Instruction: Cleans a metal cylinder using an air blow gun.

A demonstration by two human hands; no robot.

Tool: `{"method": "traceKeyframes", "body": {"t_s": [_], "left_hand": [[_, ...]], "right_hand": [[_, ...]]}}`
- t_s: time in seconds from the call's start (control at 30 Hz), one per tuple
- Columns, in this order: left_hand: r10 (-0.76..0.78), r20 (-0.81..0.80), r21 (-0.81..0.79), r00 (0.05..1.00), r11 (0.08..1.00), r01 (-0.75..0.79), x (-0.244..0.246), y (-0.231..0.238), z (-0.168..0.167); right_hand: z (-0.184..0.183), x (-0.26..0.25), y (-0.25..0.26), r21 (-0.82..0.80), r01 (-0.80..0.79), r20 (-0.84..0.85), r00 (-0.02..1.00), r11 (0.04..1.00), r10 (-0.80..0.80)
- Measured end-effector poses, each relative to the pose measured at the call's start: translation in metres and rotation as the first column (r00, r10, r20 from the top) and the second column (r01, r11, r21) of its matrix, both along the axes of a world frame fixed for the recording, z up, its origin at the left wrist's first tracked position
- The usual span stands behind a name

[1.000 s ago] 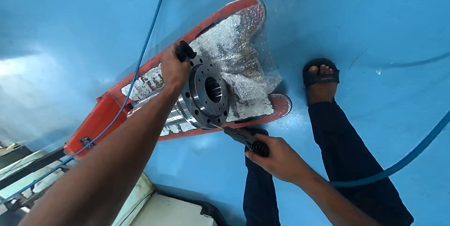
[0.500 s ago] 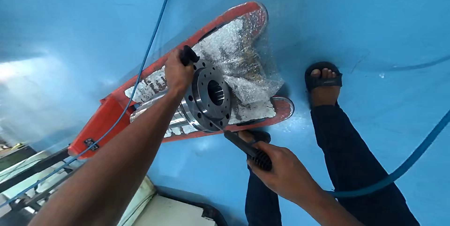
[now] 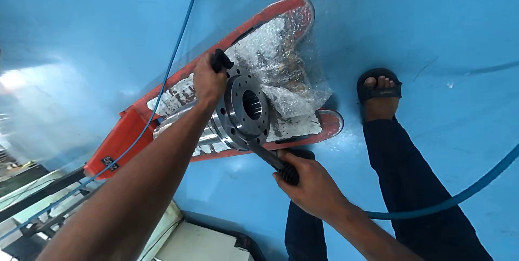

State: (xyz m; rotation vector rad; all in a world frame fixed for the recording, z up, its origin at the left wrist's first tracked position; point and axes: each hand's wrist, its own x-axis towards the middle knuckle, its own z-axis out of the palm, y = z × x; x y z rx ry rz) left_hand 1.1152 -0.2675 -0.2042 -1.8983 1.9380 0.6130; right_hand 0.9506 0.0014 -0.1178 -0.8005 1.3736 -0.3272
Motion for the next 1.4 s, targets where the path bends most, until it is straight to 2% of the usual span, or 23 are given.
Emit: {"method": "traceKeyframes", "body": {"t_s": [0.2,0.33,0.43,0.53,0.7,0.8,0.87,1.03,1.13,1.27,1.4], "left_hand": [[0.008,-0.002,0.013,1.0,1.0,-0.008,-0.001,-0.001,0.001],[0.016,-0.025,0.009,1.0,1.0,-0.016,0.001,-0.001,0.0],[0.014,-0.022,0.0,1.0,1.0,-0.014,0.001,-0.001,-0.001],[-0.001,-0.007,-0.007,1.0,1.0,0.001,0.001,-0.001,-0.001],[-0.009,-0.009,-0.01,1.0,1.0,0.009,0.001,-0.001,-0.001],[0.003,-0.015,-0.012,1.0,1.0,-0.003,0.002,-0.001,-0.002],[0.006,-0.013,-0.014,1.0,1.0,-0.006,0.001,-0.001,-0.003],[-0.002,-0.021,-0.019,1.0,1.0,0.002,0.002,-0.001,-0.003],[0.024,-0.055,-0.033,0.998,0.999,-0.026,0.003,-0.001,-0.002],[0.145,-0.206,-0.086,0.968,0.982,-0.166,0.011,0.0,-0.003],[0.247,-0.384,-0.138,0.89,0.937,-0.32,0.021,0.003,-0.008]], "right_hand": [[0.018,0.007,0.008,-0.204,-0.071,-0.234,0.972,0.976,0.022],[0.019,-0.002,0.006,-0.239,0.026,-0.206,0.975,0.971,-0.077],[0.016,-0.005,-0.006,-0.212,0.123,-0.112,0.982,0.969,-0.15],[0.009,-0.005,-0.024,-0.143,0.152,-0.009,0.988,0.978,-0.155],[0.003,-0.006,-0.051,-0.006,0.05,0.044,0.998,0.999,-0.05],[-0.001,-0.005,-0.057,0.032,0.036,0.06,0.997,0.999,-0.038],[0.0,0.0,-0.056,0.004,0.04,0.01,0.999,0.999,-0.04],[0.016,0.016,-0.042,-0.22,-0.009,-0.22,0.975,0.976,-0.041],[0.02,0.012,-0.042,-0.244,-0.004,-0.277,0.959,0.97,-0.065],[0.006,-0.002,-0.057,-0.164,0.104,-0.13,0.984,0.981,-0.126],[-0.013,-0.006,-0.074,-0.081,0.159,0.015,0.987,0.984,-0.158]]}}
